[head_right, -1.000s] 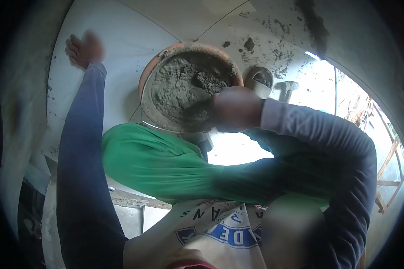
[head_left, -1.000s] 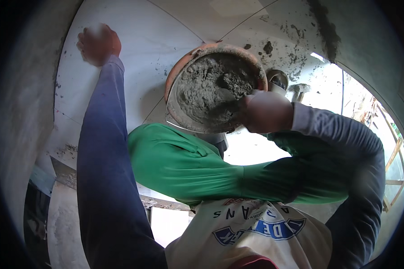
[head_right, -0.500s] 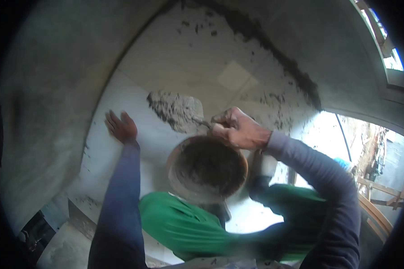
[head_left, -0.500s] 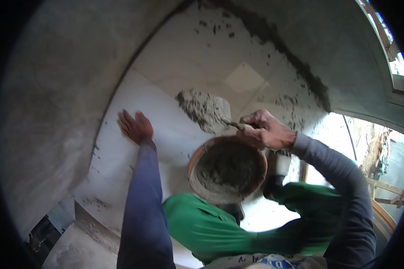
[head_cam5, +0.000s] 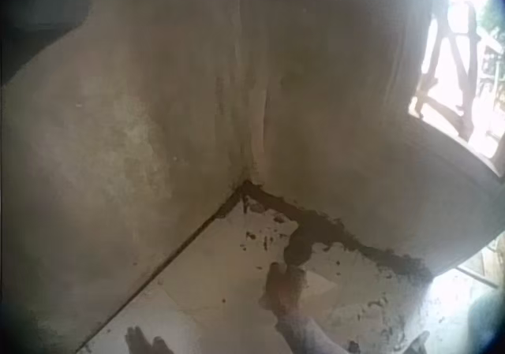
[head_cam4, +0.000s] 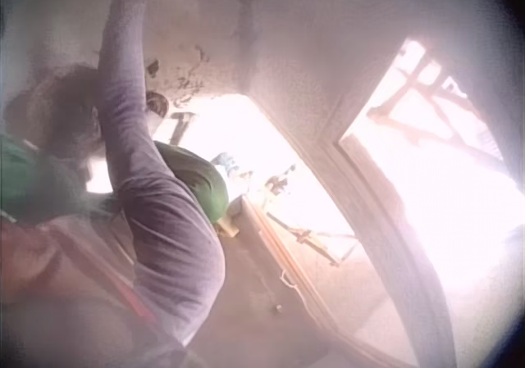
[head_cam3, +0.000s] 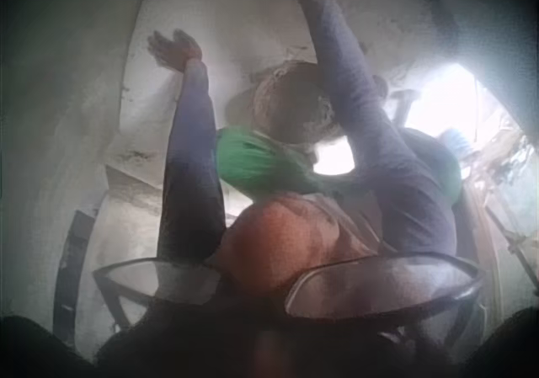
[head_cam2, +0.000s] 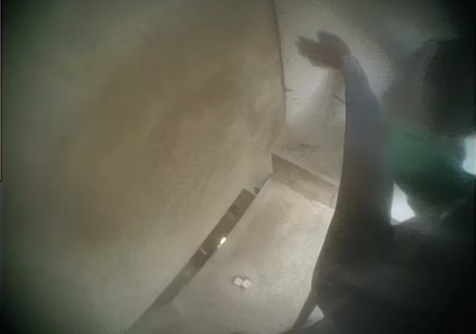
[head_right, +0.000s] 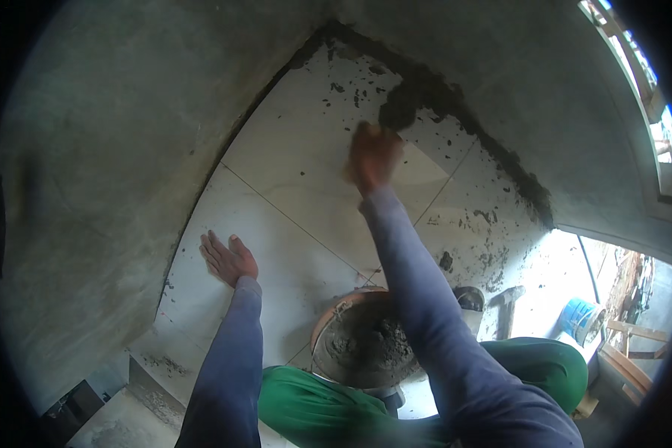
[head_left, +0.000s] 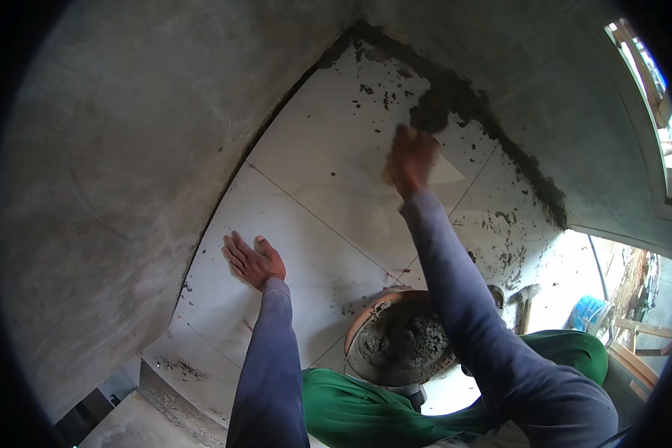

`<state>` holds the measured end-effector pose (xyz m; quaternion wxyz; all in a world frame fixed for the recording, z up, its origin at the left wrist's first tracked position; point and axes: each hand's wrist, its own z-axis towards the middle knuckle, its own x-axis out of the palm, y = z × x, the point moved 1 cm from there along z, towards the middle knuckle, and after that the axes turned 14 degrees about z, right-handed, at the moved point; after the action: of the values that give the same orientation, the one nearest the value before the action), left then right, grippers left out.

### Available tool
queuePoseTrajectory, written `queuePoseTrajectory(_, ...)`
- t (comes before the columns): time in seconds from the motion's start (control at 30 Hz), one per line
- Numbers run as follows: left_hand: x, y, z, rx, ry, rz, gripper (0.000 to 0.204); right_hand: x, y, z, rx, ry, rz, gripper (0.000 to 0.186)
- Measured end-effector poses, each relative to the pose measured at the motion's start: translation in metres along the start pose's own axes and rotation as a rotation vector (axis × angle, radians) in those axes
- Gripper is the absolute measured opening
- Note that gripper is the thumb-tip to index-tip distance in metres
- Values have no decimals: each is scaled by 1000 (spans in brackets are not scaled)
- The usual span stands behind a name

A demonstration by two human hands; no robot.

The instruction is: The person applies cement mixture to the gaps between floor tiles and the wall using a trowel.

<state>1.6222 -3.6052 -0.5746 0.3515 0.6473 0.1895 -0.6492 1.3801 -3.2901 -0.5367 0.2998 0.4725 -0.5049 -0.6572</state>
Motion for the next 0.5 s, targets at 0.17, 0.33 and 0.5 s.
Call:
queuePoseTrajectory(0.17, 6, -24, 1, 33, -1, -45, 73, 95, 0, 110, -515, 260, -872, 20)
queuePoseTrajectory(0.33, 3, -18, 2, 17, 5, -17, 74, 58, -20, 92, -590, 32, -583, 18)
queuePoseTrajectory(0.5, 6, -1, 3, -1, 5, -56, 77, 26, 44, 40, 286, 241, 417, 19)
